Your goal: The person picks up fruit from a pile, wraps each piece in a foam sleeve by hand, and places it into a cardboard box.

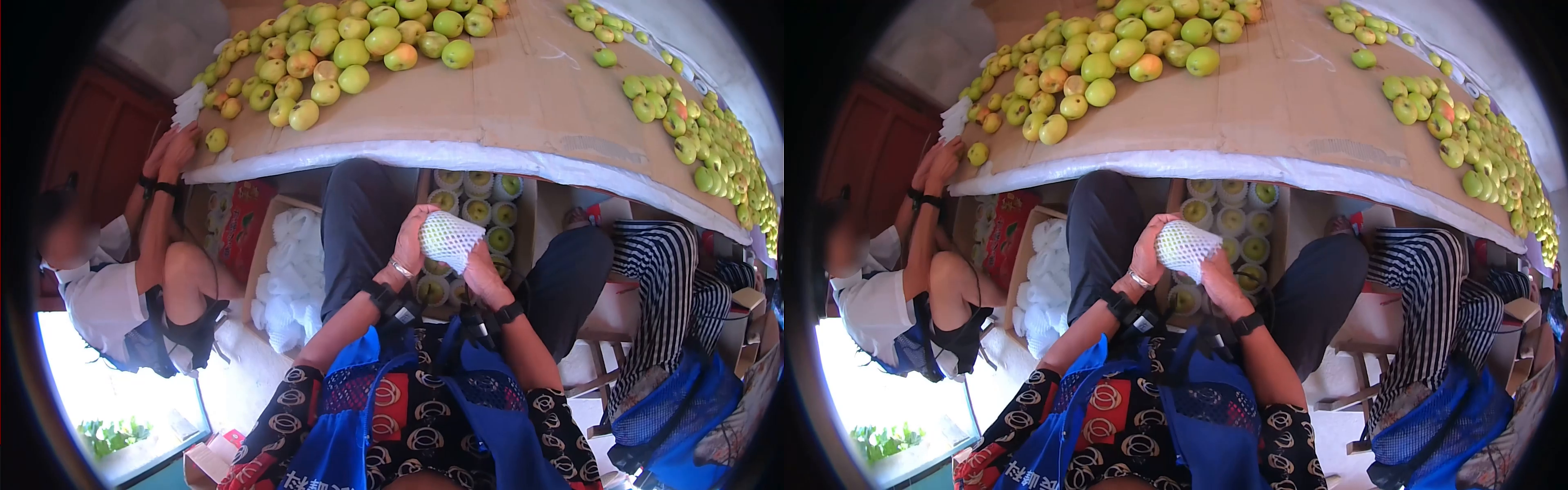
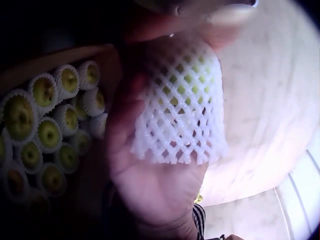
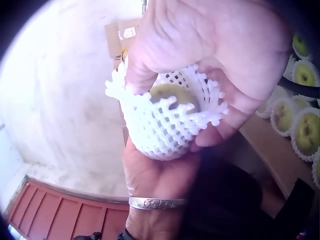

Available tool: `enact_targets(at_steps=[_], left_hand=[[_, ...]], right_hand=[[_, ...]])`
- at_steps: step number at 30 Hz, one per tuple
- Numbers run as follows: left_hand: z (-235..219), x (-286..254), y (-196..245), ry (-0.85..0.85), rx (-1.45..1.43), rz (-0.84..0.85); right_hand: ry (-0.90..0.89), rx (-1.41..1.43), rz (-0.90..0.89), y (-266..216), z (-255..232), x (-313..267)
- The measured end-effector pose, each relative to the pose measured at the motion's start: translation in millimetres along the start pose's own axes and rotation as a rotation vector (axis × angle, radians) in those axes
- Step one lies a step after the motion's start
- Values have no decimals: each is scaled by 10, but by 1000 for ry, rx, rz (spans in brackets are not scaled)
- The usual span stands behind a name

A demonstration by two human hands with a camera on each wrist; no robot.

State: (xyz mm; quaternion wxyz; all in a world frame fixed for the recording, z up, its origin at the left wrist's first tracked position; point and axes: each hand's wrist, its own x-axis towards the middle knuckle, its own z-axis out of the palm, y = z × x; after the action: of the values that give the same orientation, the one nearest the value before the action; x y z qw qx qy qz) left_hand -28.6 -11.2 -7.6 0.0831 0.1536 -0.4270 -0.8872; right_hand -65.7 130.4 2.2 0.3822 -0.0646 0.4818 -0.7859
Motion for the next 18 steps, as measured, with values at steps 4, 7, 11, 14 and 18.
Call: enact_targets(at_steps=[4,7,11,14,18], left_hand=[[-113,24,-7,-131,-445,-67],[34,-42,191,-157,-497,-129],[90,-72,268,-159,-602,-192],[135,-103,233,-147,-600,-217],[100,-61,139,-65,-514,-193]], right_hand=[[14,-367,-20,-414,240,-118],[-53,-667,36,-881,339,-282],[225,-496,-333,-908,143,-303],[338,-804,-723,-967,187,-370],[179,-1211,-802,-800,463,-357]])
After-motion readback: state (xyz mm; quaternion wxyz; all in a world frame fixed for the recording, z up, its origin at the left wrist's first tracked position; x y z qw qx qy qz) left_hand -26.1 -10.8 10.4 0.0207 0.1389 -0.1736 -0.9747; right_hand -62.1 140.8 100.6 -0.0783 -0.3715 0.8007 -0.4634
